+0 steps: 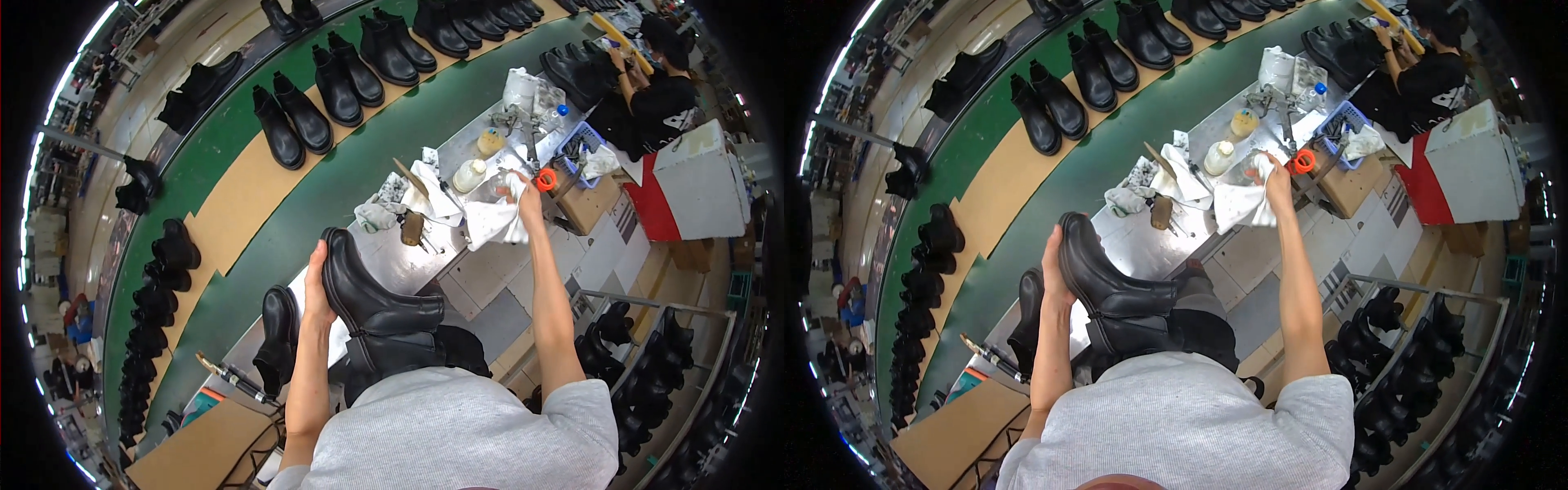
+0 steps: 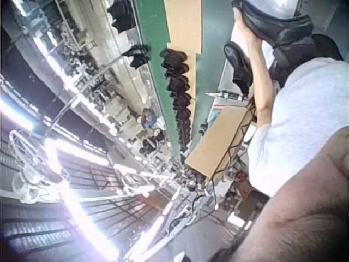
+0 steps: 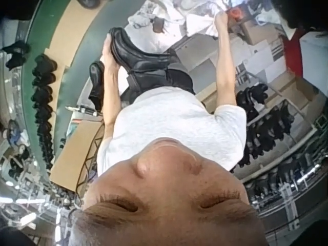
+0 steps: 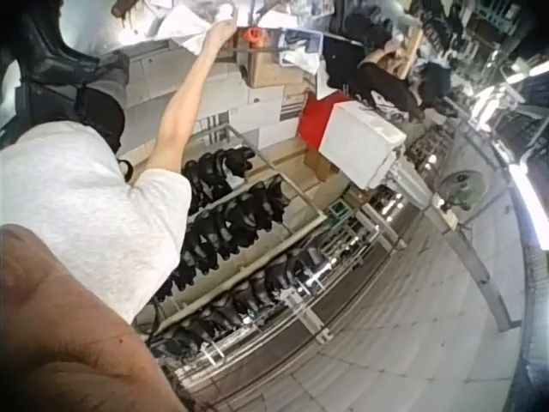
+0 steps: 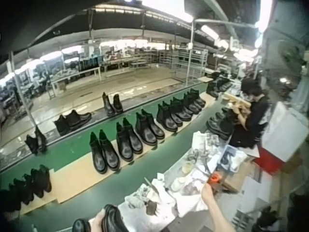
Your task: Inspecting, cleaning, and finishing black boots at a factory workbench.
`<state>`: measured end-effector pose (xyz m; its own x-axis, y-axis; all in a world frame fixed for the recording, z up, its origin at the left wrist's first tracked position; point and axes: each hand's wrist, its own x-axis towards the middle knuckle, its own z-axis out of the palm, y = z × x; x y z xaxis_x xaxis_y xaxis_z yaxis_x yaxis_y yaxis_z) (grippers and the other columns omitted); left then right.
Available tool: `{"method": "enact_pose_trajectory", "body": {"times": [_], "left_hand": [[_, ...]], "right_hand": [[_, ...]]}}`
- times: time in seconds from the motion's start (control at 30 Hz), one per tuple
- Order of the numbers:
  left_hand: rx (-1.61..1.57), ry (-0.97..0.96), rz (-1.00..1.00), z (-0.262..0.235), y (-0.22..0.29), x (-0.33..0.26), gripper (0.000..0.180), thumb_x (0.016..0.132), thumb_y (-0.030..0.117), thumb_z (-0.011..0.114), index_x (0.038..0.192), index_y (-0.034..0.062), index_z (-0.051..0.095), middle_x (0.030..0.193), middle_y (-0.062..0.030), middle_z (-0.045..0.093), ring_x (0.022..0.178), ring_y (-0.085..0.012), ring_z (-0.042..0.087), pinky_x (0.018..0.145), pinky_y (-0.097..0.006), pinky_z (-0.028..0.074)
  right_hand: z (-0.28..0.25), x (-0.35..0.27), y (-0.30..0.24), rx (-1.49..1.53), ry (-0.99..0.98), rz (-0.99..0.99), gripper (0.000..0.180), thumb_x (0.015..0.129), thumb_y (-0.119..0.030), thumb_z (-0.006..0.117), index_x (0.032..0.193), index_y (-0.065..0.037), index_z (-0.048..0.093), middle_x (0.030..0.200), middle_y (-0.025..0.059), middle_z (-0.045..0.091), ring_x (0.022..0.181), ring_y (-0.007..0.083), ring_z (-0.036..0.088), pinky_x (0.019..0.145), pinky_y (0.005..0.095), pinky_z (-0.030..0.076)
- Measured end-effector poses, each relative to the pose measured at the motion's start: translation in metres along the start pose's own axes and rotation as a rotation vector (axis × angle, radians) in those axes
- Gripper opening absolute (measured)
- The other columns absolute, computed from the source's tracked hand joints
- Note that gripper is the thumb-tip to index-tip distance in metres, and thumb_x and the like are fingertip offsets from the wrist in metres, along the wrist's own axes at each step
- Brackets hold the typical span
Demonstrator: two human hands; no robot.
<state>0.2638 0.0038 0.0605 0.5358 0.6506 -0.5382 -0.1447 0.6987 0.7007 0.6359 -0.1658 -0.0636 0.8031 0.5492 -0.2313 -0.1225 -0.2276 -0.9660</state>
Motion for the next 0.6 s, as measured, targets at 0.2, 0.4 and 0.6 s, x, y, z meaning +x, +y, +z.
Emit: {"method": "enact_pose_trajectory", "body": {"times": [0.2, 0.4, 0.6], "left_hand": [[-0.074, 0.047, -0.010, 0.012, 0.000, 0.009, 0.051, 0.090, 0.048, 0.047, 0.114, 0.0041, 0.057, 0.089, -0.0079, 0.064, 0.076, -0.0159, 0.062, 0.068, -0.028, 0.052], [-0.116, 0.046, -0.054, 0.030, 0.005, 0.013, 0.048, 0.089, 0.049, 0.049, 0.106, 0.0057, 0.060, 0.088, -0.0036, 0.065, 0.070, -0.0141, 0.063, 0.065, -0.026, 0.052], [-0.014, 0.067, -0.041, 0.024, 0.000, 0.017, 0.052, 0.088, 0.055, 0.046, 0.106, 0.0077, 0.058, 0.081, 0.0004, 0.061, 0.066, -0.0093, 0.060, 0.058, -0.023, 0.050]], "right_hand": [[0.014, -0.111, 0.039, -0.612, -0.046, -0.594, 0.069, 0.062, 0.015, 0.035, 0.129, -0.002, 0.043, 0.120, 0.0239, 0.049, 0.115, 0.0358, 0.047, 0.094, 0.0401, 0.040], [0.006, -0.060, 0.021, -0.352, -0.043, -0.454, 0.046, 0.081, 0.006, 0.040, 0.124, -0.006, 0.052, 0.085, 0.0125, 0.060, 0.068, 0.0226, 0.057, 0.063, 0.0335, 0.047], [0.006, 0.002, -0.075, -0.394, -0.304, 0.006, 0.041, 0.082, -0.009, 0.050, 0.122, 0.000, 0.051, 0.068, 0.0032, 0.062, 0.052, 0.0082, 0.051, 0.047, 0.0216, 0.042]]}}
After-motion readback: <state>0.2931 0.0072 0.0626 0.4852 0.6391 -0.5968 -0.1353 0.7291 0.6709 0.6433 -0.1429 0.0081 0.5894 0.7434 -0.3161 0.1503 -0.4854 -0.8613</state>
